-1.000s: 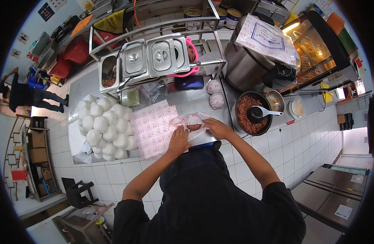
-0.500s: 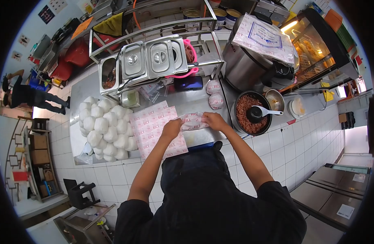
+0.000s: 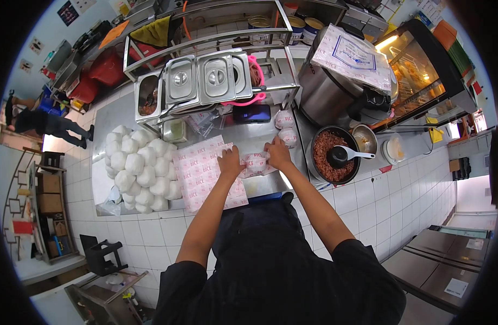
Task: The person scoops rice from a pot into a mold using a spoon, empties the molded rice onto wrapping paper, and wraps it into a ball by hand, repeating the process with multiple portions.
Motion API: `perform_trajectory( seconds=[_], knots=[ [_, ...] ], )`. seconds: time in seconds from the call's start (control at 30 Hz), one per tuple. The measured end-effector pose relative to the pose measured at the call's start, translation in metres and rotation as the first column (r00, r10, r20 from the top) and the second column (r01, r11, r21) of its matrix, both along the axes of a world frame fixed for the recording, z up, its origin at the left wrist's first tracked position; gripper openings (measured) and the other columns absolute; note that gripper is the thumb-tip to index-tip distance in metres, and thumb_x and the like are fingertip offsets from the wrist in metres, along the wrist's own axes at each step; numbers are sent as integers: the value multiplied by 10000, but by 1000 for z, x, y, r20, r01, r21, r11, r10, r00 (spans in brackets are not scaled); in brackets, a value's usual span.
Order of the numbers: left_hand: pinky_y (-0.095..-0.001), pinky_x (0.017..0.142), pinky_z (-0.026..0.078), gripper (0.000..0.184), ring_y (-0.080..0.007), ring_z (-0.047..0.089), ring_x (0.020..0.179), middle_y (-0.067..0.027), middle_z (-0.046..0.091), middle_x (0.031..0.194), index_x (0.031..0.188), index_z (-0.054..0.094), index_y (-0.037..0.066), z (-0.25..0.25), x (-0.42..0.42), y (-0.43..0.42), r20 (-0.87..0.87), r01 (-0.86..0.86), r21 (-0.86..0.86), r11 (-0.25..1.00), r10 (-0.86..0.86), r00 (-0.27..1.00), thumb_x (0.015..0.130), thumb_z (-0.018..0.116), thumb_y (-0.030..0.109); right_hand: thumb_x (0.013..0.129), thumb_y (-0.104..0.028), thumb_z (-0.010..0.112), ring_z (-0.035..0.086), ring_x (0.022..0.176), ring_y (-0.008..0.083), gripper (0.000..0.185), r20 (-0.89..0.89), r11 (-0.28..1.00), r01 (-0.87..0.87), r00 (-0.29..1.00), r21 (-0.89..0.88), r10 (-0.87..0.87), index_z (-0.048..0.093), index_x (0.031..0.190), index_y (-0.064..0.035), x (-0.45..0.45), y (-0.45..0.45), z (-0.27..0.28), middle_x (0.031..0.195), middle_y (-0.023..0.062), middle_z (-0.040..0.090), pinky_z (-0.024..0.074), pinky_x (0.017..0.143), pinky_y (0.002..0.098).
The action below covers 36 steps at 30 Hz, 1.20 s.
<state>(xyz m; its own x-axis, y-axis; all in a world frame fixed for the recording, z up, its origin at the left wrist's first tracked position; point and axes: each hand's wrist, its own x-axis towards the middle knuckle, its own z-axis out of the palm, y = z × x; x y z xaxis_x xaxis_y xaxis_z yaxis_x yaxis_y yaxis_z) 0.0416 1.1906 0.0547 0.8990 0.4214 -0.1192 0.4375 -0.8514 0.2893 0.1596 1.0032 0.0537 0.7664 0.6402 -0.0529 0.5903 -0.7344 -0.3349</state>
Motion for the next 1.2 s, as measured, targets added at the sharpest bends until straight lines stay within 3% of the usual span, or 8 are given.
perform_trajectory(
  seconds=[0.1, 0.27, 0.37, 0.47, 0.67, 0.87, 0.97, 1.2],
  knots=[
    [-607, 920, 475, 503, -297, 582, 1242, -111, 708, 1160, 1084, 688, 127, -1, 7, 9, 41, 129, 76, 989, -133, 990, 685, 947, 291, 683, -55, 817, 657, 1064, 367, 306, -58, 996, -39, 998, -86, 34, 748, 971, -131, 10, 7, -9, 1146, 162, 663, 553, 946, 450],
    [-507, 869, 528, 313, -327, 637, 1050, -117, 693, 1066, 924, 728, 74, -21, 6, 21, 56, 201, -289, 936, -193, 980, 694, 890, 211, 670, -26, 806, 683, 1019, 307, 177, -370, 992, 58, 924, -111, -96, 768, 827, -100, 18, 9, -15, 956, 96, 759, 557, 922, 426],
    [-463, 848, 541, 176, -347, 641, 963, -144, 667, 1000, 904, 727, 67, -25, -18, 11, 297, 326, -261, 909, -246, 923, 746, 784, 117, 696, -21, 785, 694, 1014, 291, 153, -525, 980, 149, 849, 132, -58, 749, 841, -53, 10, -9, -10, 974, 96, 756, 558, 909, 405],
    [-433, 874, 519, 135, -320, 627, 1012, -132, 649, 1022, 939, 708, 29, -26, -38, 7, 347, 487, 75, 870, -481, 805, 821, 656, 72, 767, -27, 748, 674, 1109, 296, 152, -169, 920, -133, 964, 368, 207, 739, 918, -23, -13, -40, -36, 1090, 145, 734, 545, 933, 382],
    [-433, 965, 472, 287, -305, 594, 1115, -133, 631, 1169, 1150, 686, -31, 1, -69, -8, 374, 518, 336, 786, -616, 693, 895, 626, 86, 859, -52, 673, 617, 1154, 309, 293, 382, 847, -458, 859, 271, 342, 697, 1150, -45, -57, -68, -2, 1318, 124, 626, 524, 951, 404],
    [-410, 939, 512, 334, -291, 622, 1125, -120, 673, 1170, 1193, 688, -4, -29, -56, 17, 249, 619, 130, 775, -630, 736, 905, 681, 164, 887, -102, 714, 634, 1074, 316, 138, 98, 805, -398, 913, 441, 397, 740, 1002, -31, -27, -56, -20, 1108, 109, 696, 522, 940, 408],
    [-411, 904, 541, 316, -305, 661, 1068, -146, 720, 1080, 1173, 714, 23, -27, -44, 24, 218, 593, -8, 805, -577, 787, 886, 711, 155, 824, -73, 763, 662, 1006, 318, 110, -64, 864, -285, 938, 416, 340, 754, 917, -15, -17, -43, -24, 960, 129, 708, 534, 887, 399],
    [-483, 816, 556, 176, -395, 685, 926, -216, 702, 858, 947, 717, -11, -18, 0, -4, 101, 21, -315, 949, 11, 995, 795, 739, 74, 760, 12, 753, 655, 891, 368, 172, -316, 952, 95, 949, 291, 2, 713, 927, -5, -18, -18, -26, 931, 196, 675, 537, 834, 438]
  ],
)
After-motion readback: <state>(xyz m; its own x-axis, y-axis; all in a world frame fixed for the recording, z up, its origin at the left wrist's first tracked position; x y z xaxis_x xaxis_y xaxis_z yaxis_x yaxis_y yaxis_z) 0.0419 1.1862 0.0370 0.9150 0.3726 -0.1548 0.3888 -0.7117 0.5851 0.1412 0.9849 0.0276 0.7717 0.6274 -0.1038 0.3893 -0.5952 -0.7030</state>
